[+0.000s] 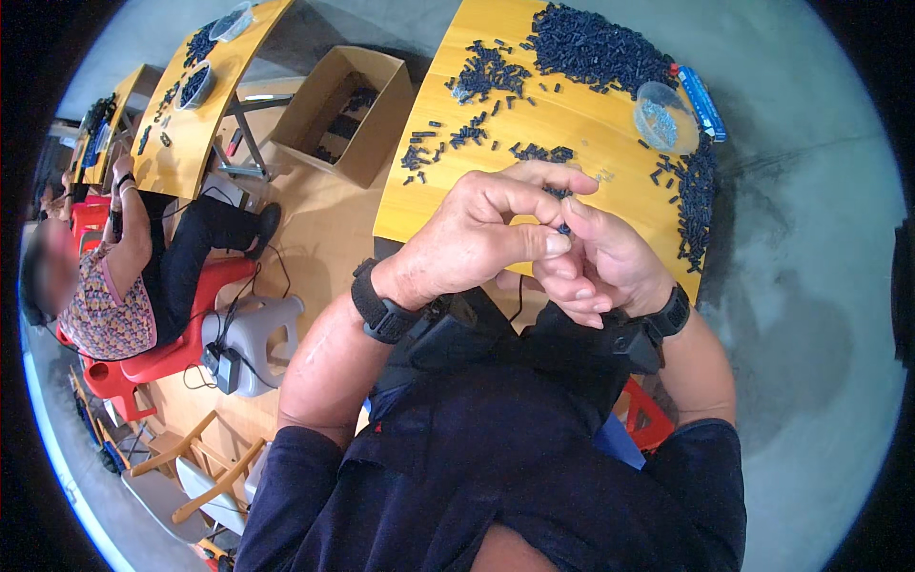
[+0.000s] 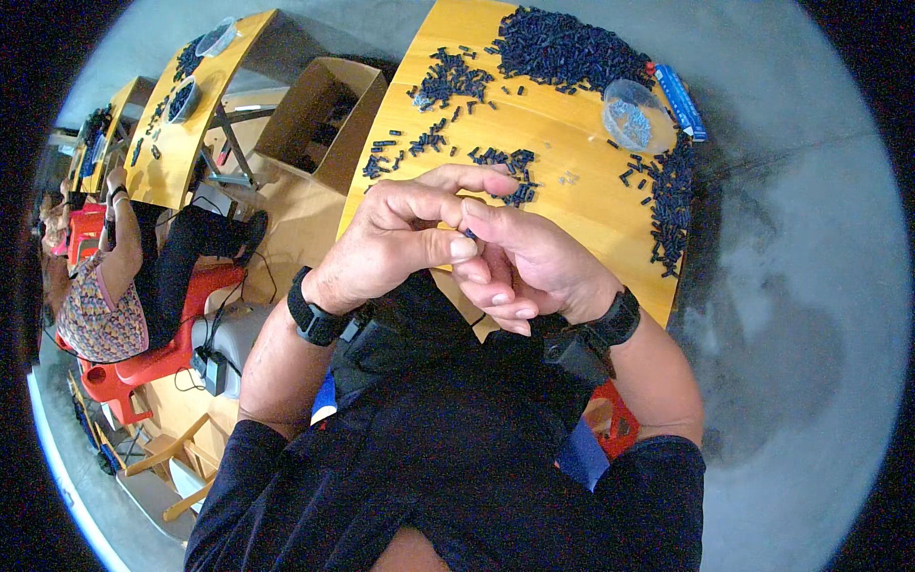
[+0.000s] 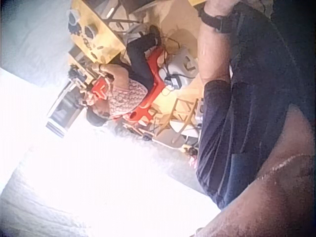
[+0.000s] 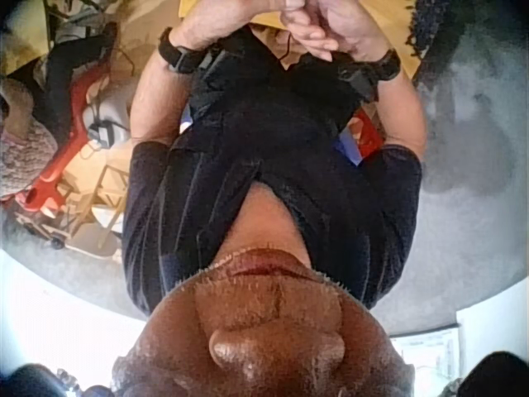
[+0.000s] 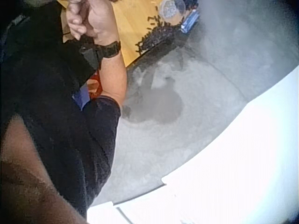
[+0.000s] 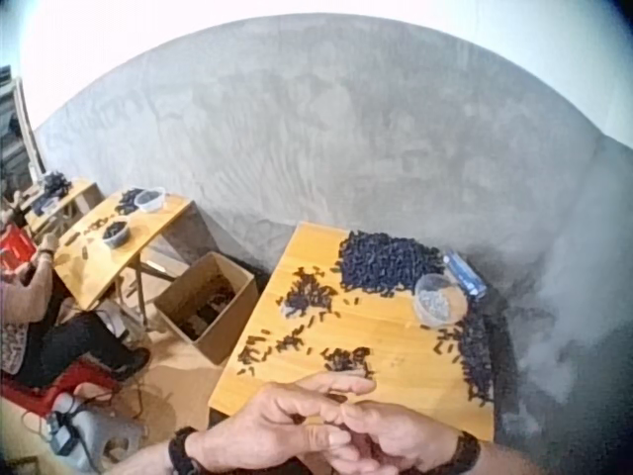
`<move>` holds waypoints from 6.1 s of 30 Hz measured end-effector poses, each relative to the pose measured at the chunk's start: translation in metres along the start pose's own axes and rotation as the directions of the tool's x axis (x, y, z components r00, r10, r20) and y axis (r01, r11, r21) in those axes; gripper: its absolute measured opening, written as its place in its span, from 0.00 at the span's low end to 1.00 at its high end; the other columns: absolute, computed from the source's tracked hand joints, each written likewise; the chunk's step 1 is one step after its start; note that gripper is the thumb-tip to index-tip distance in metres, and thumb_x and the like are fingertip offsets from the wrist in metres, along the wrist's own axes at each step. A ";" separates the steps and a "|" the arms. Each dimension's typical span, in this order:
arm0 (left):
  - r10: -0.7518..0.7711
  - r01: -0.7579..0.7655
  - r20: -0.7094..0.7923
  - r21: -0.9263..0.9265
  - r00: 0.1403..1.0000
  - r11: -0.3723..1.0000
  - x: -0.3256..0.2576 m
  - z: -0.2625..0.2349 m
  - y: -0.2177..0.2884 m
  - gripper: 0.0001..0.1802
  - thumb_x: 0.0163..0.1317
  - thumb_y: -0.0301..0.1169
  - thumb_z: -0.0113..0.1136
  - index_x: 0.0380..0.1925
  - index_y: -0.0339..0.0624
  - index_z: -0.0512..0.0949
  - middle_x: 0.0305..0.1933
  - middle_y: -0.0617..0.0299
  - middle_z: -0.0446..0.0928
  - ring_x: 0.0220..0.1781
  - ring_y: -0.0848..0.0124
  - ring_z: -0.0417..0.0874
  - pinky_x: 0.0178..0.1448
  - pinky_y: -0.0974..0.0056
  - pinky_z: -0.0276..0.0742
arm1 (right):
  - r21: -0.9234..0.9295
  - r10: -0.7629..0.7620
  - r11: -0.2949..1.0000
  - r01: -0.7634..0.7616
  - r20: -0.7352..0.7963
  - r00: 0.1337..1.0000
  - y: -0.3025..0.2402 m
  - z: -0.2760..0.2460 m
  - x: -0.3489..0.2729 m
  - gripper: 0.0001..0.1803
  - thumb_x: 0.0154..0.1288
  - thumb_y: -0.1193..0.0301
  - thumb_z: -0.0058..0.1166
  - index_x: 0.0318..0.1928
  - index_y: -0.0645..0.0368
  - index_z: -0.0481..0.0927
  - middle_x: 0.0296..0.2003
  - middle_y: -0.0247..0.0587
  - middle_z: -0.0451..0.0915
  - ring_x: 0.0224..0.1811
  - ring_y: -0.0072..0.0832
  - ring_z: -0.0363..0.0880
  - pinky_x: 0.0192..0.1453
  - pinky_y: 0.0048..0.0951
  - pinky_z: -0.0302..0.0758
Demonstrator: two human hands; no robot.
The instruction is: Assembling small blue and yellow plastic components by hand at a workstation.
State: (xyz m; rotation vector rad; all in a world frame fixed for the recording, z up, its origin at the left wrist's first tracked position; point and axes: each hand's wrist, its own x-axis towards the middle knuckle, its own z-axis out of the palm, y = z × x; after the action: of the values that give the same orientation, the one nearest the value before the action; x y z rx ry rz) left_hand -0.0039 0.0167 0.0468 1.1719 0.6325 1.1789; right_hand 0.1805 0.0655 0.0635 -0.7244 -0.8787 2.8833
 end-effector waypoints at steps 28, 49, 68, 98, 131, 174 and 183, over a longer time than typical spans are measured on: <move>-0.381 0.379 0.004 -0.085 0.925 0.921 -0.002 -0.003 -0.006 0.07 0.57 0.22 0.59 0.35 0.32 0.82 0.53 0.53 0.77 0.46 0.72 0.80 0.54 0.67 0.74 | 0.315 -0.180 0.930 0.188 -0.053 0.982 0.047 -0.007 0.022 0.26 0.70 0.48 0.39 0.21 0.52 0.64 0.11 0.27 0.57 0.07 0.20 0.59 0.17 0.40 0.79; -0.383 0.402 -0.169 0.095 0.908 0.911 -0.014 -0.009 -0.064 0.12 0.61 0.25 0.59 0.45 0.34 0.80 0.41 0.60 0.80 0.44 0.74 0.80 0.52 0.69 0.74 | 0.086 -0.149 0.975 0.207 -0.443 0.884 0.065 -0.054 0.017 0.27 0.71 0.48 0.40 0.27 0.60 0.71 0.14 0.31 0.65 0.10 0.23 0.67 0.17 0.34 0.78; -0.572 0.643 -0.552 -0.081 0.607 0.761 -0.027 -0.076 -0.114 0.13 0.64 0.31 0.55 0.44 0.34 0.76 0.33 0.59 0.81 0.21 0.75 0.79 0.23 0.72 0.74 | -0.343 -0.800 0.126 -0.931 -0.590 0.109 0.018 -0.174 -0.065 0.23 0.63 0.51 0.49 0.35 0.61 0.80 0.33 0.57 0.81 0.40 0.52 0.80 0.43 0.48 0.75; -0.508 0.638 -0.631 -0.026 0.586 0.770 -0.025 -0.068 -0.122 0.14 0.61 0.28 0.54 0.43 0.30 0.76 0.30 0.57 0.80 0.17 0.75 0.77 0.19 0.73 0.69 | -0.845 -0.901 0.157 -0.511 -0.335 0.276 0.012 -0.195 -0.011 0.05 0.59 0.74 0.51 0.31 0.63 0.76 0.28 0.55 0.79 0.33 0.51 0.79 0.36 0.45 0.74; -0.359 0.562 -0.666 0.111 0.654 0.820 -0.007 -0.070 -0.131 0.11 0.60 0.30 0.57 0.35 0.32 0.79 0.25 0.58 0.79 0.19 0.75 0.77 0.20 0.71 0.71 | -0.918 -0.855 0.164 -0.360 -0.314 0.412 -0.050 -0.201 0.035 0.07 0.63 0.71 0.51 0.35 0.63 0.75 0.25 0.50 0.77 0.27 0.39 0.78 0.34 0.37 0.74; 0.072 0.372 -0.426 0.851 0.902 0.372 0.052 -0.018 -0.163 0.05 0.51 0.31 0.60 0.27 0.46 0.82 0.31 0.53 0.79 0.34 0.54 0.81 0.38 0.53 0.77 | -0.709 -0.719 0.686 0.164 -0.627 0.299 0.075 -0.178 -0.013 0.05 0.65 0.74 0.53 0.39 0.63 0.78 0.25 0.30 0.76 0.20 0.13 0.72 0.21 0.17 0.72; 0.036 0.409 -0.456 0.827 0.889 0.387 0.055 -0.015 -0.161 0.06 0.50 0.32 0.61 0.27 0.43 0.80 0.30 0.52 0.80 0.35 0.52 0.81 0.39 0.53 0.77 | -0.731 -0.726 0.673 0.117 -0.621 0.297 0.076 -0.177 -0.013 0.04 0.65 0.75 0.52 0.38 0.62 0.78 0.24 0.29 0.76 0.19 0.14 0.72 0.22 0.17 0.71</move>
State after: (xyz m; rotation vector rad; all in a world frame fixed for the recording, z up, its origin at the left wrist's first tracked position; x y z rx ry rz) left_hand 0.0588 0.0819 -0.0980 1.6928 1.8942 0.8186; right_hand 0.2784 0.0909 -0.1011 -1.5176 -1.3905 1.2587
